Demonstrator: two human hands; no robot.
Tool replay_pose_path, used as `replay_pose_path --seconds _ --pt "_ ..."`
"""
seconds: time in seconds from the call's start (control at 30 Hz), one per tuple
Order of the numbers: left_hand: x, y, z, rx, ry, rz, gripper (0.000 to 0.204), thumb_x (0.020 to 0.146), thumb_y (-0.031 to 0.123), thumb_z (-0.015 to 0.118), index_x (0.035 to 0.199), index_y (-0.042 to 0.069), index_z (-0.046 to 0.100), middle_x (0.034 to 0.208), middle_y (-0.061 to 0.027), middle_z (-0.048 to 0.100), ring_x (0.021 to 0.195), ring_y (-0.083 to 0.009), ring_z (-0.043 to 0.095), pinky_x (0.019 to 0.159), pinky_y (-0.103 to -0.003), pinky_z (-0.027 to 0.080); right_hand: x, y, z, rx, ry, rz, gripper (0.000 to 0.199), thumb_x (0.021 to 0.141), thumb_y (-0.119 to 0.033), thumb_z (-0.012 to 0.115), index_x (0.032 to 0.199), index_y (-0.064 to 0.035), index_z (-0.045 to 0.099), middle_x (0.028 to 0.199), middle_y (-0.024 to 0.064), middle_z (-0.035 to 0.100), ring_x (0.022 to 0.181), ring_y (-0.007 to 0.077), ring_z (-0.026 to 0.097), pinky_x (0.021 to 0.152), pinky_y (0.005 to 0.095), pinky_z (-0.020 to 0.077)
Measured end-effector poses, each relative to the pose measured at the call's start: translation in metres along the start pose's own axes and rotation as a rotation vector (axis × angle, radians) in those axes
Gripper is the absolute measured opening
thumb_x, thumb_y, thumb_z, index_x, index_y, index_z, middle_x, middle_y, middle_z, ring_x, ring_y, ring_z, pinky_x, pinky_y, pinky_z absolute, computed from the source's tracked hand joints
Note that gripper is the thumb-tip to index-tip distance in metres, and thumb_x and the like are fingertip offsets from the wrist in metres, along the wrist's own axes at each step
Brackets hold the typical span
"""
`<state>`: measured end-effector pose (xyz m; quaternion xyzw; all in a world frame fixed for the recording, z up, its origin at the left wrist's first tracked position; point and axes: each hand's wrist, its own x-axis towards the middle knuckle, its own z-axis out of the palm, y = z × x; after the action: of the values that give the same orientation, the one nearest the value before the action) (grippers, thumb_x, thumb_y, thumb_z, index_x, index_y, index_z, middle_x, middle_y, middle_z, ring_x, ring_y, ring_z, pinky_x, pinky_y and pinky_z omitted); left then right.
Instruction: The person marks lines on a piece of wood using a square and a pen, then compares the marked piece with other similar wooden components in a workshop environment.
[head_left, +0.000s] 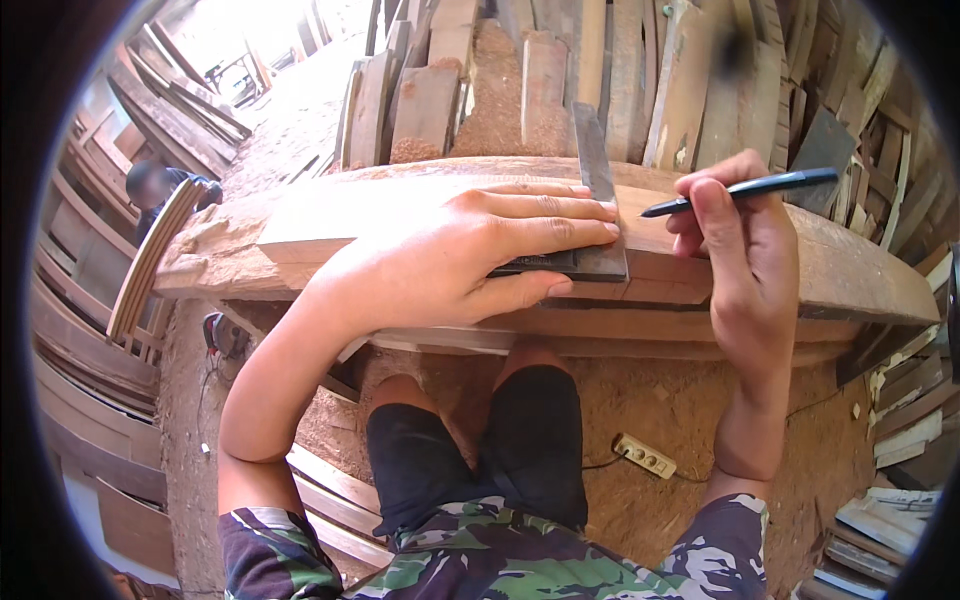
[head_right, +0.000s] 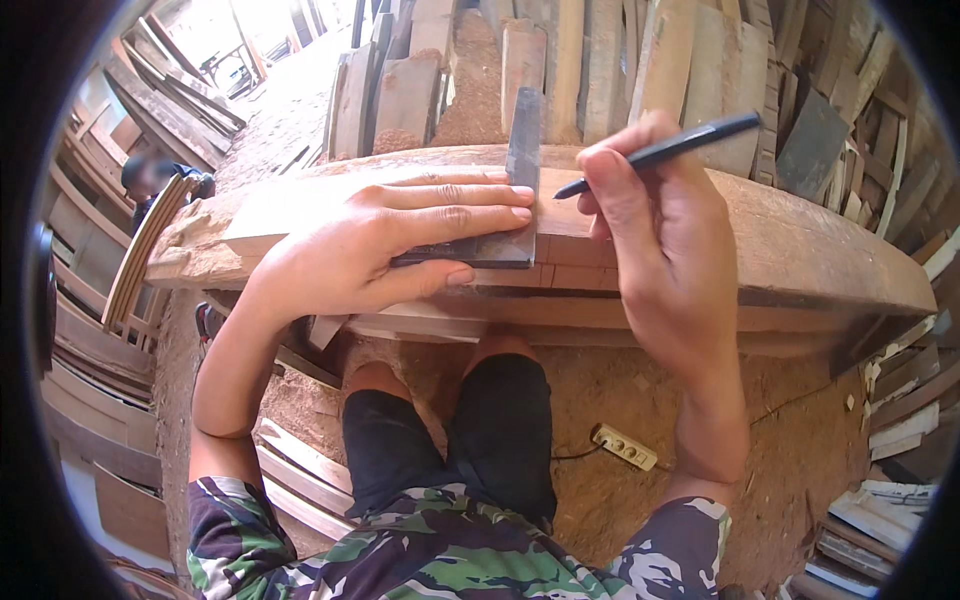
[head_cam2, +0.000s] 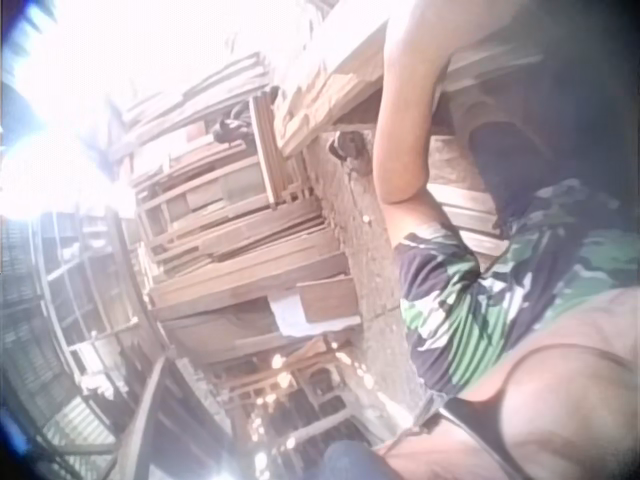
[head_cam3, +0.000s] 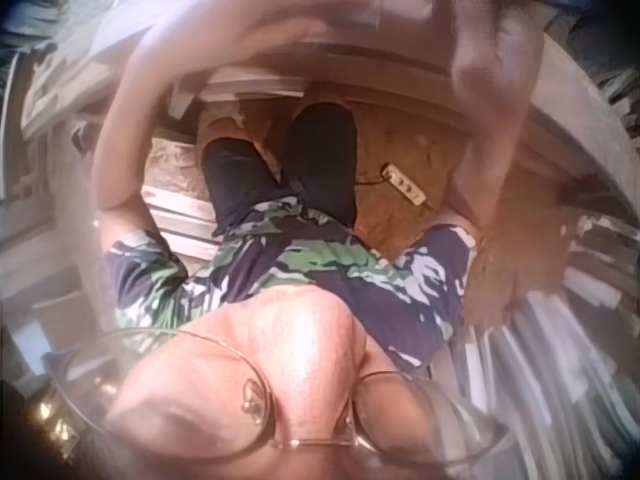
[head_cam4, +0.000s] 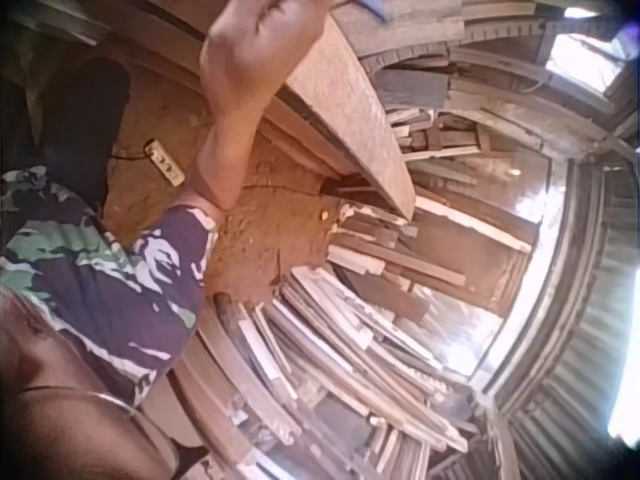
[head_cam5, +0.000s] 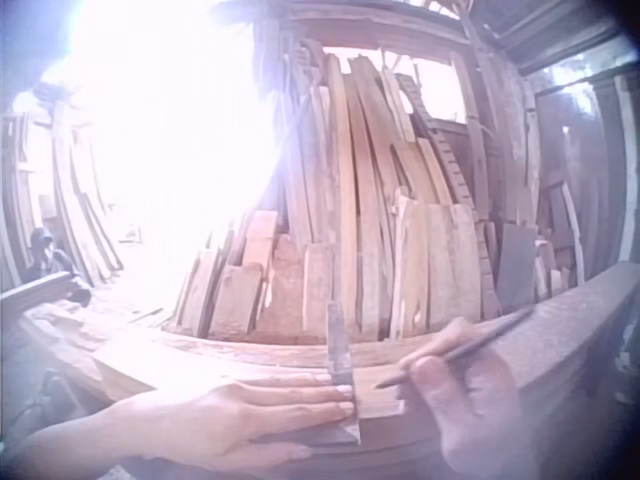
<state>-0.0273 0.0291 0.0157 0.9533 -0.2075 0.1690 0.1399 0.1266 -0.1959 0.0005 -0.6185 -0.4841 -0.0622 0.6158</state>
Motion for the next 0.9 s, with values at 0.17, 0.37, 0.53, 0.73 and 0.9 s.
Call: replay_pose_path --seconds 0.17,0.37,0.53,0.73,0.9 --pt "0.001 -0.005 0.001 -0.072 0.045 0.042 0.051 0.101 0.023 0.069 0.149 0.005 0.064 0.149 -0.0199 0.065 0.142 -0.0386 0.059 0.121 -0.046 0.047 0.009 -0.001 0.01 -0.069 -0.059 -0.004 0.025 0.114 -0.027 0.06 0.103 -0.0043 0.064 0.088 -0.0009 0.061 0.078 0.0051 0.052 0.069 0.0204 0.042" --pt "0.001 -0.002 -0.001 -0.076 0.008 0.019 0.052 0.101 0.021 0.069 0.149 0.004 0.063 0.153 -0.0194 0.063 0.144 -0.0404 0.056 0.121 -0.047 0.045 0.011 0.002 0.009 -0.114 -0.122 0.029 0.022 0.113 -0.024 0.063 0.105 -0.0036 0.066 0.091 0.0001 0.062 0.085 0.0068 0.056 0.075 0.0218 0.0427" --pt "0.0 -0.006 0.004 -0.052 0.064 0.038 0.05 0.1 0.025 0.07 0.147 0.007 0.066 0.146 -0.0218 0.067 0.139 -0.0398 0.061 0.119 -0.047 0.048 0.011 0.004 0.01 -0.135 -0.14 0.014 0.021 0.112 -0.023 0.065 0.106 -0.0032 0.067 0.092 0.0 0.062 0.088 0.0076 0.057 0.08 0.0228 0.0441" --pt "0.0 -0.007 0.004 -0.06 0.071 0.039 0.051 0.1 0.026 0.07 0.147 0.007 0.066 0.144 -0.0222 0.068 0.138 -0.0399 0.062 0.119 -0.047 0.048 -0.001 -0.015 0.002 -0.105 -0.19 0.001 0.025 0.11 -0.026 0.067 0.1 -0.0033 0.067 0.081 0.0002 0.061 0.077 0.0092 0.056 0.074 0.0265 0.0459" --pt "0.005 -0.008 0.002 -0.034 0.062 0.088 0.052 0.101 0.028 0.07 0.147 0.005 0.066 0.145 -0.0211 0.067 0.141 -0.0396 0.059 0.121 -0.048 0.046 0.004 -0.003 -0.004 0.004 -0.046 -0.044 0.027 0.113 -0.029 0.063 0.101 -0.004 0.065 0.086 0.0005 0.063 0.082 0.0092 0.059 0.075 0.0268 0.0499"
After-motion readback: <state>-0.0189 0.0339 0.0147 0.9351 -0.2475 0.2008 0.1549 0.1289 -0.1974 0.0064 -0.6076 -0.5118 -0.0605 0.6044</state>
